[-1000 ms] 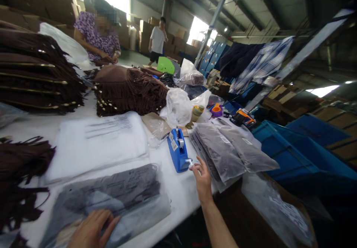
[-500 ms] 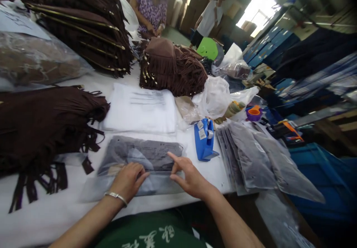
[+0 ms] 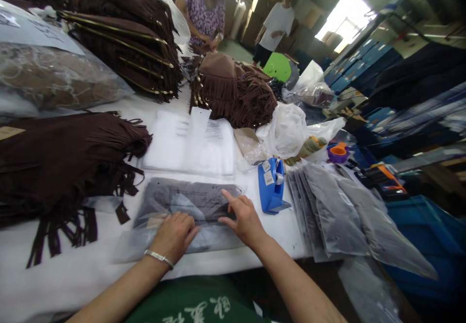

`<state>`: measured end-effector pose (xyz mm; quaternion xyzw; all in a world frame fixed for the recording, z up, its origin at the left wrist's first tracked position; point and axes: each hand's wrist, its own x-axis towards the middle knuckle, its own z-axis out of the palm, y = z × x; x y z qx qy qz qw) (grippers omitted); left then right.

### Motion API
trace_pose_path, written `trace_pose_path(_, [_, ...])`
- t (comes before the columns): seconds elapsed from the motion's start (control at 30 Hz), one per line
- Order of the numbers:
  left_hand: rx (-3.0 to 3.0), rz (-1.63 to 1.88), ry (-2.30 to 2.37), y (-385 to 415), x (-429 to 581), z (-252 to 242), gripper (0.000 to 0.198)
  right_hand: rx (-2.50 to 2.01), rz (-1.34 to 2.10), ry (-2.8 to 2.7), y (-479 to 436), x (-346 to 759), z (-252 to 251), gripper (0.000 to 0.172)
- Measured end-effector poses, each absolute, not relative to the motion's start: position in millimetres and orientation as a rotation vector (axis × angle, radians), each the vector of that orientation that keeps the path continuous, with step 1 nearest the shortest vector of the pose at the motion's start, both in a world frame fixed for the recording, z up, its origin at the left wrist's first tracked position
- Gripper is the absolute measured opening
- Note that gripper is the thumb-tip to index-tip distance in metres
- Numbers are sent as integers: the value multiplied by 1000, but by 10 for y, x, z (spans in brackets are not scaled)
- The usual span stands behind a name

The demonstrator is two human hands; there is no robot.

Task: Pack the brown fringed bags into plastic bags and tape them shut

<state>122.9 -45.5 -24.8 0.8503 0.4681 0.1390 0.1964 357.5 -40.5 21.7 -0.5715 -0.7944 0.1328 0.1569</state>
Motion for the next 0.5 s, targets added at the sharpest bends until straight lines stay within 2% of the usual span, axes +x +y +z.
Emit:
trace_pose_path(0.07, [2362, 360, 1298, -456, 1145, -217, 20, -1601, 426, -2278, -379, 3577, 211, 75])
trace_pose_path(0.1, [2348, 348, 1303, -458, 1069, -194, 19, -1623, 416, -2236, -359, 3581, 216, 67])
trace_pose_path(0.23, [2265, 362, 1328, -481, 638, -120, 15, -1600, 474, -2013, -269, 3530, 326, 12])
trace_pose_path(0.27, [2239, 378, 1322, -487, 540, -118, 16, -1537, 569, -2022, -249, 3472, 365, 7])
trace_pose_path(0.4, [2158, 457, 1370, -501, 366, -199, 25, -1264, 1057, -2296, -151, 3029, 484, 24])
trace_pose_path(0.5, [2138, 514, 1429, -502, 407, -295, 28, -1210, 1029, -2685, -42, 2610, 487, 36])
